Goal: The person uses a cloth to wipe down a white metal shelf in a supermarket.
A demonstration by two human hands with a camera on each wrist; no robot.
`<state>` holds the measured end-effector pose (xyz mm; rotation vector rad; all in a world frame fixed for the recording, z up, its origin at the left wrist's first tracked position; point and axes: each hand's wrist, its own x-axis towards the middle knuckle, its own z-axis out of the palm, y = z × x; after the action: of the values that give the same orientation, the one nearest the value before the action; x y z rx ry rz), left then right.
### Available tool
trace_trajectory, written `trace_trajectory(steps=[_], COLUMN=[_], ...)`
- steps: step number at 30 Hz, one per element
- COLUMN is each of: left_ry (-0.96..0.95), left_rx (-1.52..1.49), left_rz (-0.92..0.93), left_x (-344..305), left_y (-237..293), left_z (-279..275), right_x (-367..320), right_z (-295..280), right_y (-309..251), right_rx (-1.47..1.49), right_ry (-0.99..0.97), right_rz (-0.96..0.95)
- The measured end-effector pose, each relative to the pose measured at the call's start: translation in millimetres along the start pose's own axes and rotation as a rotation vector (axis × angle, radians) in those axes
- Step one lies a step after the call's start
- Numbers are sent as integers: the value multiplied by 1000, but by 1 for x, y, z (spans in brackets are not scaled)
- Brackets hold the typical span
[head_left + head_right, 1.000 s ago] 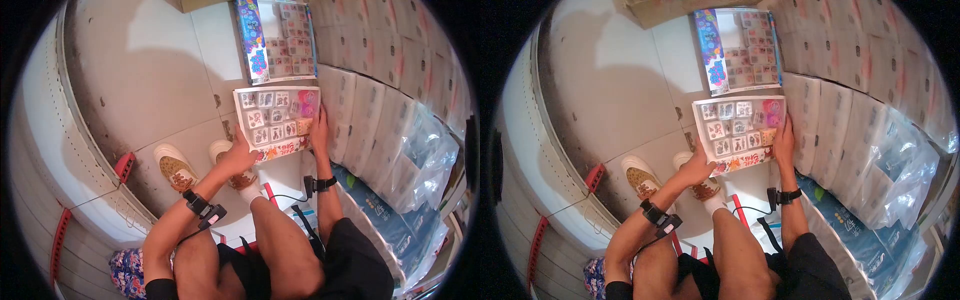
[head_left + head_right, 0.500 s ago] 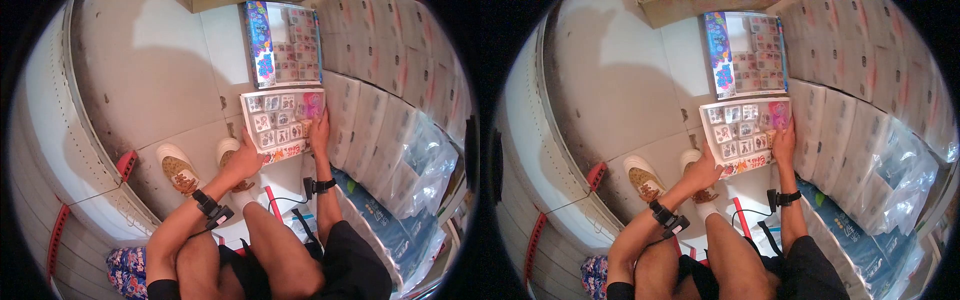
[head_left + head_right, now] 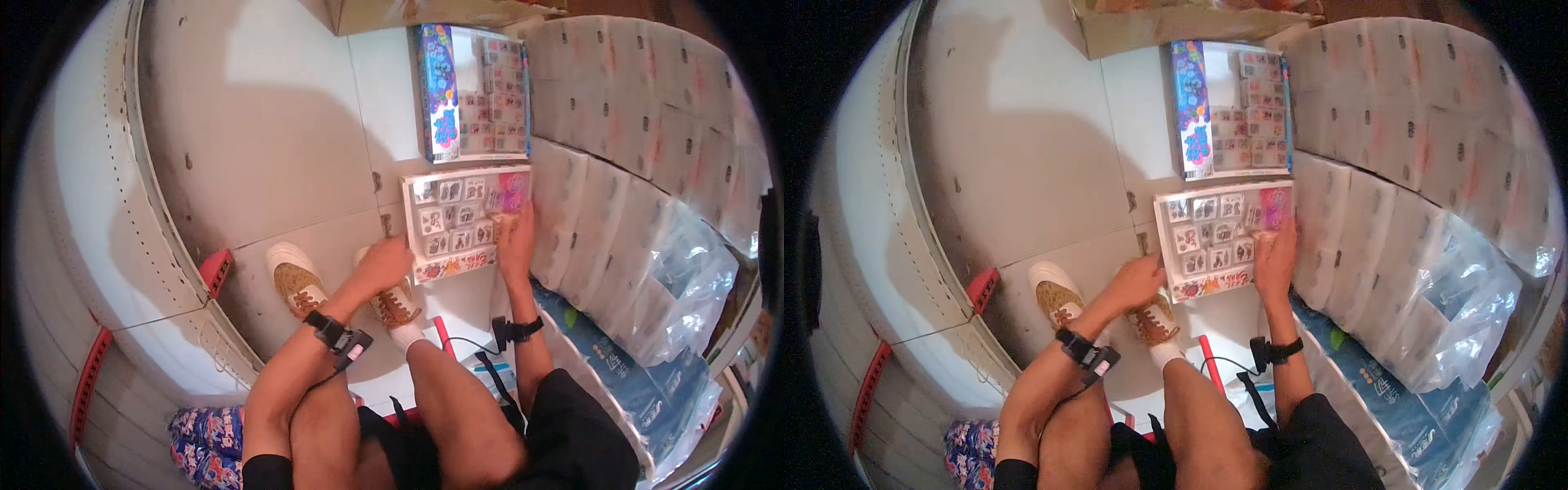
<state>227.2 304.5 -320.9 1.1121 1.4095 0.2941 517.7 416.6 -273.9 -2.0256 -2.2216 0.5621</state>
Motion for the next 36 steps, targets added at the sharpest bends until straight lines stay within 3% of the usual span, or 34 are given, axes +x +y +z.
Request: trace_trajectory(steps=[1,3,4,6,8,10,14,18,21,22,23,27,29,31,33,36], left_ry=[-121,-345,-332,-291,-223,-146,71,227,326,362,398,461,502,464,588,482], left_rx=[41,-129,-108,-63,-432,-462,-643,-625,-452,-237,-22,-63,-68,-64,-23,-26], left_rz=[20,-120,-79,-1,-23,-26,-110,-196,-293,-316,-338,-330,-254,-288,-182,-298], left_x=[2,-7,-13,-17,-37,-48,-77,-118,-148,-160,-172,-231,-248,-267,-271,-285], left_y=[-11,-8,-15,-23,-21,-19,-3,13,9,15,21,69,58,112,107,208], left_z=[-17,-68,-83,-118,-140,-159,-196,-215,-219,-223,-229,-243,-239,-252,-238,-267], right_x=[-8,-20,-16,-21,-32,-37,-41,-50,-60,-67,-70,-98,-110,-116,-118,-121], right_z=[-5,-33,-41,-51,-66,-77,-88,-140,-177,-184,-192,-249,-274,-302,-326,-344], right_y=[-4,-29,-40,-48,-55,-67,-83,-122,-132,-129,-126,-122,-122,-132,-138,-141], right_rx=[-143,-121,-94,-69,-54,42,187,220,200,217,219,209,257,273,271,209], right_ry=[-8,-86,-153,-182,-260,-347,-378,-533,-613,-608,-626,-691,-689,-732,-772,-770], right_rz=[-167,-213,-270,-249,-199,-116,-162,-174,-139,-146,-128,-71,-66,-25,24,46])
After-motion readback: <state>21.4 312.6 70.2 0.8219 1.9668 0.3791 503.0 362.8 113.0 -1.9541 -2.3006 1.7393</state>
